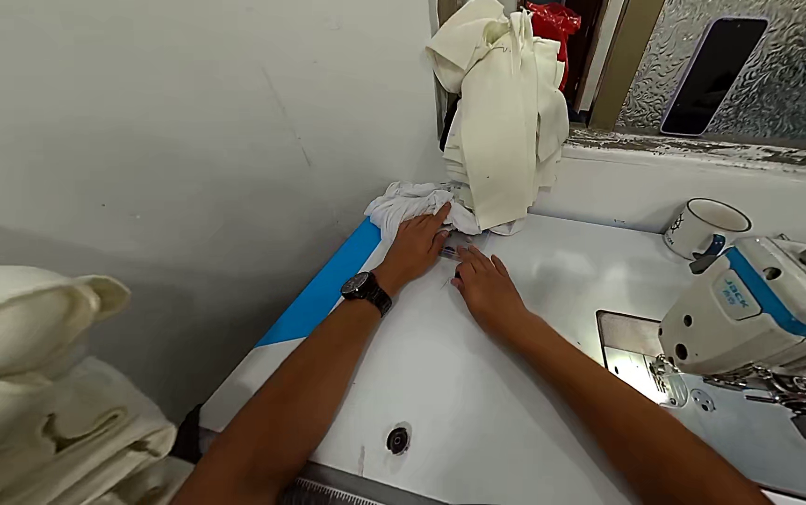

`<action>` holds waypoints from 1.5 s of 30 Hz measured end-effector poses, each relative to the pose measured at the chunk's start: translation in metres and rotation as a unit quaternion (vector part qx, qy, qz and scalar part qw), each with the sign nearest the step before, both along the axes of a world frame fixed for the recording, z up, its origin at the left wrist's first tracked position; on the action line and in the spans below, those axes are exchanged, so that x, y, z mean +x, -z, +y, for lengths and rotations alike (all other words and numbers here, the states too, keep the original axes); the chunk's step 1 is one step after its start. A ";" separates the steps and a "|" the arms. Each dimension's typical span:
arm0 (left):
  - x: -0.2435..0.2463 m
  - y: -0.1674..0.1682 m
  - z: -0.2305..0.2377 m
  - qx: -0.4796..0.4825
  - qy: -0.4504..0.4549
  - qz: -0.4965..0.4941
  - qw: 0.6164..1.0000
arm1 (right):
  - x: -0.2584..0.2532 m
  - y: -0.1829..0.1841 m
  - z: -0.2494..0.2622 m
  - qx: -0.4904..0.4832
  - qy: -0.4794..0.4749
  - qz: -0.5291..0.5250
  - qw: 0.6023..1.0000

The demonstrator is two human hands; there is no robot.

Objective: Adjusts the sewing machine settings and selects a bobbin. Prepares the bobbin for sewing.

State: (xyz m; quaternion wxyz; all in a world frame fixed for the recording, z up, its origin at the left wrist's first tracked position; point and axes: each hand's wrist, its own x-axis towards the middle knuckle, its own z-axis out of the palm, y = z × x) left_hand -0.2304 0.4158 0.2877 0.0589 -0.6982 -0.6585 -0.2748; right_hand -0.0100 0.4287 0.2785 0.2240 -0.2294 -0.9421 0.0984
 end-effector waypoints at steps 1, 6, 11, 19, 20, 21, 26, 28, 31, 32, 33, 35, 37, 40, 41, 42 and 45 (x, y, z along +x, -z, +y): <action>-0.005 0.000 -0.001 -0.001 -0.004 -0.009 1.000 | 0.004 -0.002 -0.003 0.007 0.003 -0.009 1.000; -0.013 0.004 -0.002 -0.048 -0.019 -0.027 0.998 | 0.096 -0.001 -0.060 0.072 -0.022 -0.052 0.996; 0.025 -0.029 -0.029 0.053 -0.058 0.015 0.997 | 0.162 0.000 -0.088 0.012 -0.040 0.032 0.999; 0.081 -0.026 -0.065 -0.225 0.298 -0.098 0.923 | 0.153 -0.010 -0.027 -0.128 0.098 0.189 0.969; 0.085 -0.023 -0.064 -0.245 0.304 -0.090 0.916 | 0.157 -0.011 -0.027 -0.150 0.109 0.185 0.965; 0.085 -0.023 -0.062 -0.255 0.313 -0.092 0.910 | 0.162 -0.013 -0.028 -0.163 0.112 0.176 0.964; 0.059 -0.025 -0.060 -0.163 0.323 -0.123 0.924 | 0.189 -0.010 -0.028 -0.177 0.120 0.158 0.964; 0.042 -0.026 -0.053 -0.095 0.234 -0.108 0.962 | 0.191 -0.008 -0.024 -0.156 0.107 0.153 0.970; 0.040 -0.025 -0.050 -0.063 0.146 -0.111 0.981 | 0.187 -0.004 -0.025 -0.119 0.069 0.134 0.981; 0.048 -0.024 -0.052 -0.085 0.144 -0.105 0.980 | 0.186 -0.005 -0.027 -0.111 0.048 0.117 0.986; 0.059 -0.023 -0.054 -0.109 0.145 -0.095 0.979 | 0.186 -0.006 -0.028 -0.104 0.017 0.096 0.990; 0.079 -0.017 -0.057 -0.136 0.156 -0.070 0.976 | 0.186 -0.007 -0.034 -0.088 -0.058 0.056 0.993; 0.085 -0.014 -0.058 -0.170 0.188 -0.097 0.962 | 0.188 -0.007 -0.042 -0.038 -0.116 0.061 0.991; 0.075 -0.017 -0.055 -0.178 0.250 -0.207 0.929 | 0.191 -0.006 -0.045 0.002 -0.127 0.095 0.987; 0.073 -0.019 -0.054 -0.149 0.248 -0.224 0.931 | 0.191 -0.006 -0.043 -0.002 -0.112 0.103 0.988; 0.072 -0.021 -0.055 -0.114 0.230 -0.220 0.941 | 0.190 -0.006 -0.041 -0.012 -0.091 0.105 0.990; 0.083 -0.026 -0.064 -0.103 0.161 -0.124 0.974 | 0.186 -0.006 -0.038 -0.032 -0.051 0.078 0.995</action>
